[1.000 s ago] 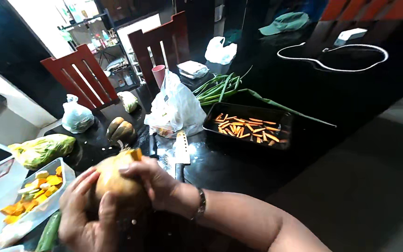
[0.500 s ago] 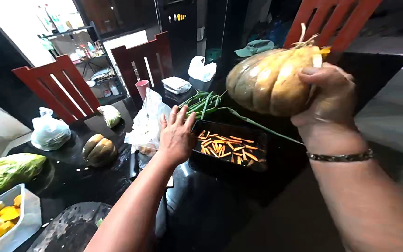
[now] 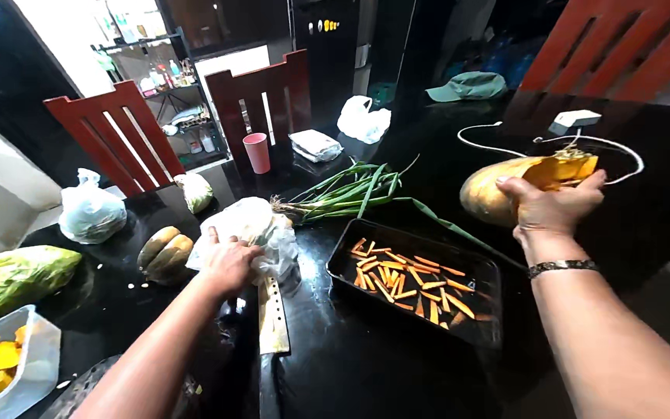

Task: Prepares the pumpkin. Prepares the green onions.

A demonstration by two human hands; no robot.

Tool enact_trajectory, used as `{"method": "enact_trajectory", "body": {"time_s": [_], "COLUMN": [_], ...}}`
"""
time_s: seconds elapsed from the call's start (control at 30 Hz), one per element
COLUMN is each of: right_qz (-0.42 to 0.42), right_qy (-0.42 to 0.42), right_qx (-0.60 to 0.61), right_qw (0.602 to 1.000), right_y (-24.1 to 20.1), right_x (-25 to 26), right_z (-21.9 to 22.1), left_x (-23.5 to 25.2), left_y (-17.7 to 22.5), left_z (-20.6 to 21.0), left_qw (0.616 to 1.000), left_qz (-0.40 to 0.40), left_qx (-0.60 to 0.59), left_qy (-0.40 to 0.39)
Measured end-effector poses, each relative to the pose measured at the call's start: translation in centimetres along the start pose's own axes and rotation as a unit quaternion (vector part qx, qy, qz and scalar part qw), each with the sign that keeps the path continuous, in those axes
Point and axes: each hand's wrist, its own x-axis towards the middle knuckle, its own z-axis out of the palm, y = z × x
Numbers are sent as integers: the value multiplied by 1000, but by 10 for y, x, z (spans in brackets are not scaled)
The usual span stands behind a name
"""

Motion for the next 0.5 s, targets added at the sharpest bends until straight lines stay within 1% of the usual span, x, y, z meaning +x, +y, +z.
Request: {"method": "enact_trajectory", "body": {"time_s": [0.03,0.1,0.17,0.2,0.27,0.33,0.37,0.43,0.5], "right_qz": [-16,-58,-100,-122,-162,-154,-140,-138,-193], "right_qy": [-4,-23,-53,-73,-104,-140,-163,-202,-211], "right_qx": [-29,-83,-128,-146,-191,-248,-271,-300,-308], "right_qw": [999,995,985,979,963,946,938,922,907], "right_y": [10,27,40,44,48,42,37,33,35], "right_x": [3,8,8,6,1,-3,-3,1,7], "right_z": [3,7,11,13,18,21,22,23,23], "left_x": [-5,-11,-16,-19,-24,-23,-21,-16,-5], "left_y": [-3,-9,-12,-13,-12,-6,0,22,50], "left_z": [-4,-12,-21,-25,-33,-42,-49,-70,-89], "left_qw": [1000,995,991,990,987,980,979,982,980], "left_qz": [-14,-37,-45,-43,-27,-7,-6,-37,-54], "left_qx": [17,31,-4,-42,-135,-199,-202,-160,-97], "left_qy": [-19,-84,-129,-130,-88,-15,28,97,165]}}
